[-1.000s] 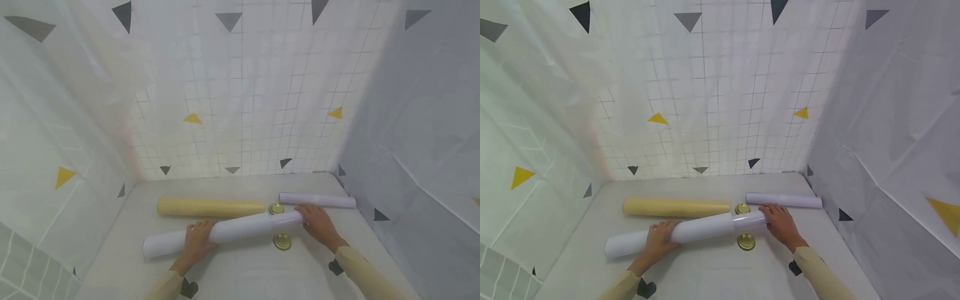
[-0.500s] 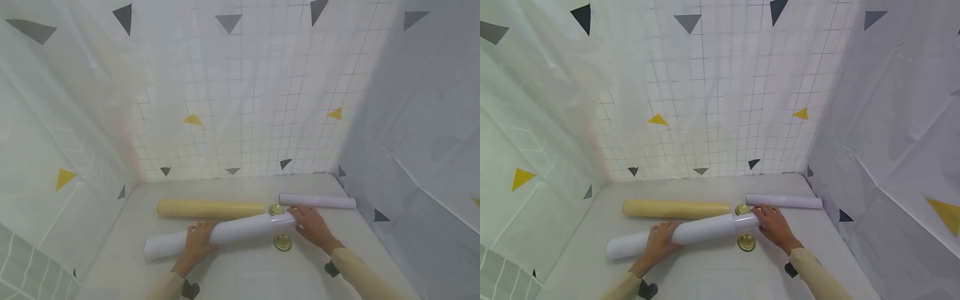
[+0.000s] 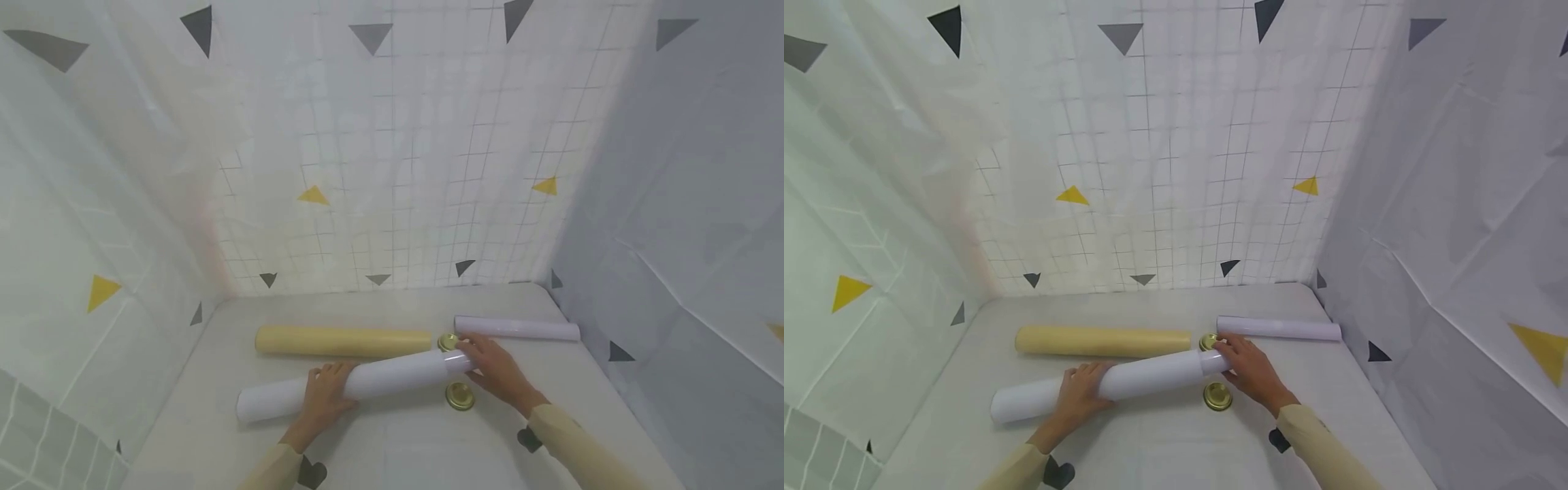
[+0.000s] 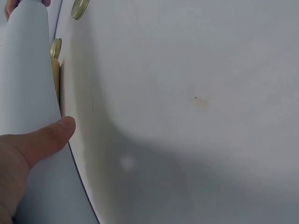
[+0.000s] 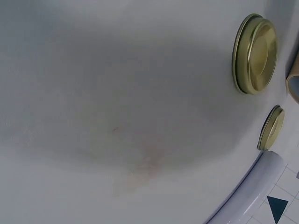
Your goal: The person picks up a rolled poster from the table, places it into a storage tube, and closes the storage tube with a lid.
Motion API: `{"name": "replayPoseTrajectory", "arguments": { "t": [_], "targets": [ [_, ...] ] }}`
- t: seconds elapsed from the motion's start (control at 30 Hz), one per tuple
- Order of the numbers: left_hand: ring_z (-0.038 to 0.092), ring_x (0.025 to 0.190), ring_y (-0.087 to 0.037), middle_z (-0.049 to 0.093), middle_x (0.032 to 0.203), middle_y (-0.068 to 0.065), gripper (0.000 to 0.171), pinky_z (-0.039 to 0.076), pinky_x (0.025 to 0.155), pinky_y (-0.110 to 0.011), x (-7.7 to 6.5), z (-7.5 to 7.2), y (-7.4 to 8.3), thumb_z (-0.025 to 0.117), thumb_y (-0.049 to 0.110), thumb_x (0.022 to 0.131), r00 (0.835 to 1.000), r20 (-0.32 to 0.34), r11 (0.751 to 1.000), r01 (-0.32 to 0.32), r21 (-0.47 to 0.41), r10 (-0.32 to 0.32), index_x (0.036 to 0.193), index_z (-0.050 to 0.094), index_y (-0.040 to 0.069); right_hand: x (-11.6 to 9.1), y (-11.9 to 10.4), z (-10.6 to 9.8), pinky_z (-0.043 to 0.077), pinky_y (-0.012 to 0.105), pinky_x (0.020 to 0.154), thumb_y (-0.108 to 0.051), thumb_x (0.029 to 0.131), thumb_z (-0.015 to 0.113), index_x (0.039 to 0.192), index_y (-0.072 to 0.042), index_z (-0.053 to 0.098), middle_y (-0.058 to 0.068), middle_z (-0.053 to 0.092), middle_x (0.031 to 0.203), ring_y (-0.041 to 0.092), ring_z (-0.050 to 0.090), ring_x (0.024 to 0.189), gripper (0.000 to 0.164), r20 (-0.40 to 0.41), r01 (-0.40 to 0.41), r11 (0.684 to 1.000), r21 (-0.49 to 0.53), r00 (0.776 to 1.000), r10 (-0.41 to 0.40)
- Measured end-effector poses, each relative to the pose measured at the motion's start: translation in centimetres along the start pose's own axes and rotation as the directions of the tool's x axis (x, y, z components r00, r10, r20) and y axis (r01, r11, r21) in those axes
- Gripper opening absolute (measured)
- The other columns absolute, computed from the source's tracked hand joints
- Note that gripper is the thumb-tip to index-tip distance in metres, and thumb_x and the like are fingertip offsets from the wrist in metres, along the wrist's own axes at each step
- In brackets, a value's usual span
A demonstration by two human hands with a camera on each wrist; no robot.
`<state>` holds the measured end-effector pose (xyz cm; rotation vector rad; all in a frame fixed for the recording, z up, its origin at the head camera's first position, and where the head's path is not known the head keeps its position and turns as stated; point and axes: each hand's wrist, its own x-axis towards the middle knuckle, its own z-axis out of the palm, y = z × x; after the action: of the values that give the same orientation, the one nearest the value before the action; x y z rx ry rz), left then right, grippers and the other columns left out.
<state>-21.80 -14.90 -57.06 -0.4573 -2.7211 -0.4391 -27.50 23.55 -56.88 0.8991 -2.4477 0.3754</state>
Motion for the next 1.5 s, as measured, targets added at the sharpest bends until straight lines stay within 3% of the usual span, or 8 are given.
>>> {"name": "replayPoseTrajectory", "arguments": {
  "t": [0.23,0.47,0.7,0.87,1.03,1.23,1.33,1.5],
  "targets": [
    [0.068,0.102,-0.029,0.075,0.116,-0.005,0.080,0.049,0.091,-0.054,-0.1,0.5,-0.2,0.099,0.029,0.057,1.000,-0.003,1.000,-0.001,0.001,0.001,0.127,0.065,0.015,0.4,-0.6,0.5,0.060,0.045,0.097,-0.012,0.069,0.093,0.128,-0.012,0.065,0.010,0.064,0.132,0.027,0.066,0.117,0.065,0.010,0.006,0.999,0.047,1.000,-0.006],
    [0.068,0.106,-0.029,0.074,0.118,-0.005,0.079,0.048,0.094,-0.054,0.0,0.5,-0.2,0.099,0.028,0.059,1.000,0.011,1.000,0.015,-0.017,-0.014,0.129,0.064,0.016,0.2,-0.4,0.7,0.060,0.044,0.098,-0.015,0.070,0.094,0.130,-0.013,0.064,0.009,0.062,0.136,0.026,0.067,0.119,0.067,0.060,-0.084,0.995,0.052,0.995,0.081],
    [0.068,0.106,-0.027,0.074,0.118,-0.004,0.079,0.048,0.092,-0.052,0.1,1.0,-0.4,0.099,0.029,0.059,1.000,0.004,1.000,0.014,0.001,-0.014,0.128,0.065,0.017,-0.4,0.2,0.7,0.057,0.046,0.102,-0.020,0.068,0.095,0.138,-0.011,0.060,0.011,0.058,0.144,0.029,0.064,0.126,0.079,0.098,-0.099,0.990,0.101,0.991,0.089],
    [0.067,0.106,-0.028,0.075,0.117,-0.004,0.080,0.048,0.093,-0.053,0.1,1.0,-0.4,0.099,0.028,0.057,1.000,0.005,1.000,0.014,0.006,-0.014,0.128,0.065,0.016,-0.7,0.3,0.4,0.055,0.048,0.105,-0.033,0.078,0.089,0.149,-0.015,0.049,0.009,0.053,0.152,0.029,0.060,0.134,0.083,0.130,-0.137,0.980,0.144,0.984,0.118],
    [0.068,0.105,-0.029,0.075,0.117,-0.005,0.080,0.049,0.093,-0.054,0.2,0.7,-0.3,0.099,0.028,0.057,1.000,0.003,1.000,0.018,0.003,-0.018,0.128,0.065,0.016,-0.9,0.0,0.2,0.051,0.055,0.108,-0.043,0.103,0.057,0.154,-0.015,0.041,0.008,0.049,0.157,0.032,0.056,0.139,0.060,0.219,-0.281,0.947,0.153,0.944,0.245],
    [0.068,0.106,-0.027,0.075,0.117,-0.004,0.079,0.048,0.092,-0.053,0.1,0.7,-0.5,0.099,0.031,0.058,1.000,-0.008,1.000,0.017,0.018,-0.016,0.128,0.065,0.017,-1.2,-0.3,-0.3,0.045,0.058,0.114,-0.045,0.110,0.040,0.155,-0.011,0.041,0.013,0.053,0.156,0.038,0.057,0.138,0.056,0.331,-0.459,0.870,0.181,0.861,0.386],
    [0.068,0.105,-0.026,0.075,0.116,-0.003,0.079,0.048,0.091,-0.052,-0.1,0.8,-0.6,0.099,0.031,0.056,1.000,-0.014,1.000,0.013,0.028,-0.013,0.127,0.066,0.018,-1.3,-0.3,-0.3,0.045,0.057,0.116,-0.042,0.110,0.042,0.151,-0.009,0.046,0.015,0.057,0.151,0.038,0.057,0.138,0.053,0.341,-0.478,0.855,0.202,0.853,0.396],
    [0.068,0.103,-0.026,0.075,0.115,-0.003,0.079,0.049,0.090,-0.051,0.0,0.9,-0.6,0.099,0.032,0.055,1.000,-0.022,0.999,0.003,0.034,-0.002,0.125,0.066,0.017,-1.0,-0.1,0.0,0.051,0.053,0.109,-0.035,0.108,0.048,0.141,-0.008,0.053,0.012,0.066,0.136,0.030,0.064,0.126,0.042,0.317,-0.477,0.845,0.241,0.862,0.395]
  ]
}}
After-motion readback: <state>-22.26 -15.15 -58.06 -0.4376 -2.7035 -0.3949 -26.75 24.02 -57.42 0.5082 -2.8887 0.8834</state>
